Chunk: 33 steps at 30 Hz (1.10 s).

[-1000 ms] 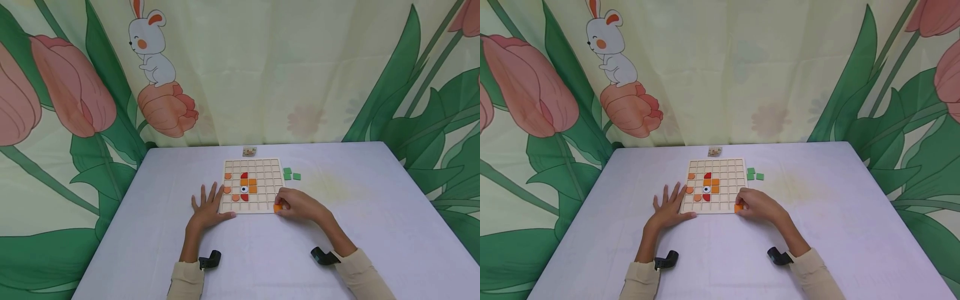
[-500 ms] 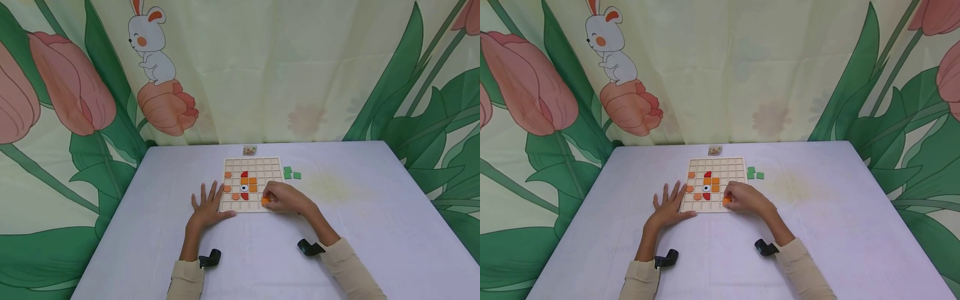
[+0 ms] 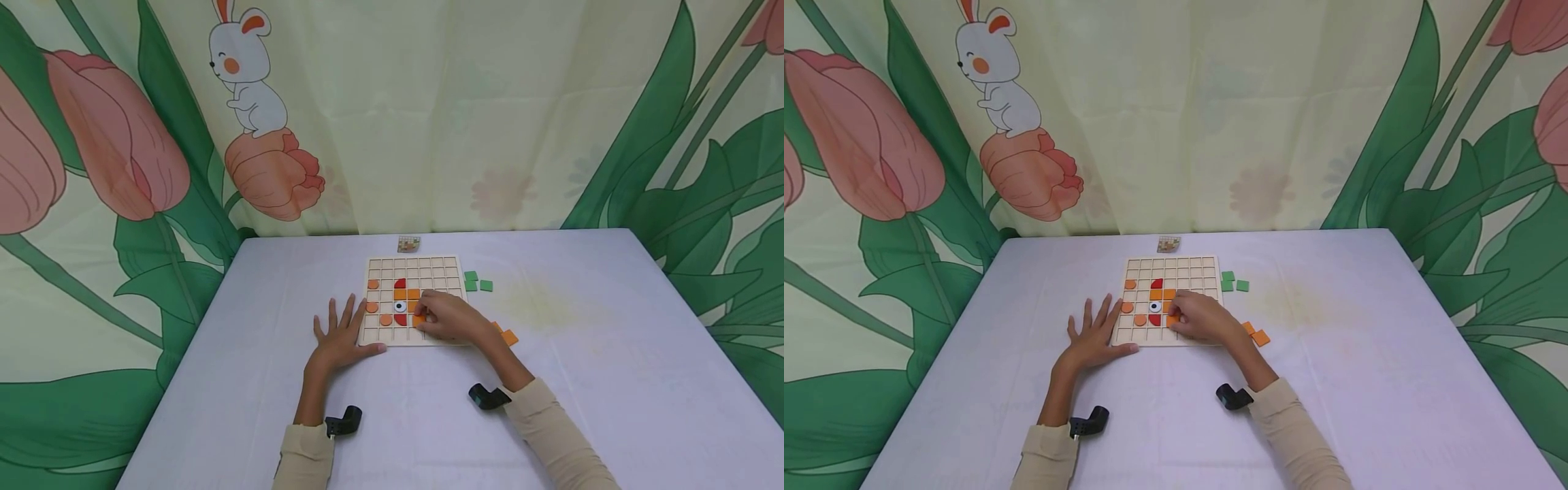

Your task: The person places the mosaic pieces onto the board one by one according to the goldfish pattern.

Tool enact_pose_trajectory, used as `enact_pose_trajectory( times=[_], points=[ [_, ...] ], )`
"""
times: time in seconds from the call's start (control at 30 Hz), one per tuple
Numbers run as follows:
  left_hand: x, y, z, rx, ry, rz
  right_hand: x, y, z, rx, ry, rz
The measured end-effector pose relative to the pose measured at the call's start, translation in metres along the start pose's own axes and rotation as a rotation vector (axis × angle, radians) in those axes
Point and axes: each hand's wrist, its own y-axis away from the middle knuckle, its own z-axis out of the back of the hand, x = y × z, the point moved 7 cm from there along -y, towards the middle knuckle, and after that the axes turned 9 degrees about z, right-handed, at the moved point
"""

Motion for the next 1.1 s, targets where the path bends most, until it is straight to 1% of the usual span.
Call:
enact_pose_trajectory(
  times=[0.27, 0.6, 0.73, 0.93, 1.1],
  points=[
    [0.0018, -0.0017, -0.0014, -0.002, -0.008, 0.002, 0.0026, -0.0047, -0.0013, -0.005, 0.025, 0.025],
    [0.0015, -0.0020, -0.0018, 0.008, -0.007, 0.003, 0.0031, -0.0054, -0.0035, -0.028, 0.019, 0.053],
    [0.0017, -0.0032, -0.0017, 0.006, -0.009, 0.002, 0.0043, -0.0048, -0.0014, -0.035, 0.013, 0.055],
    [0.0008, -0.0029, -0.0018, 0.015, -0.006, 0.006, 0.0023, -0.0042, -0.0027, -0.017, 0.012, 0.036],
    [0.0001, -0.0018, -0.0013, 0.008, -0.010, 0.008, 0.0031, -0.0033, -0.0017, -0.020, 0.008, 0.031]
  ],
)
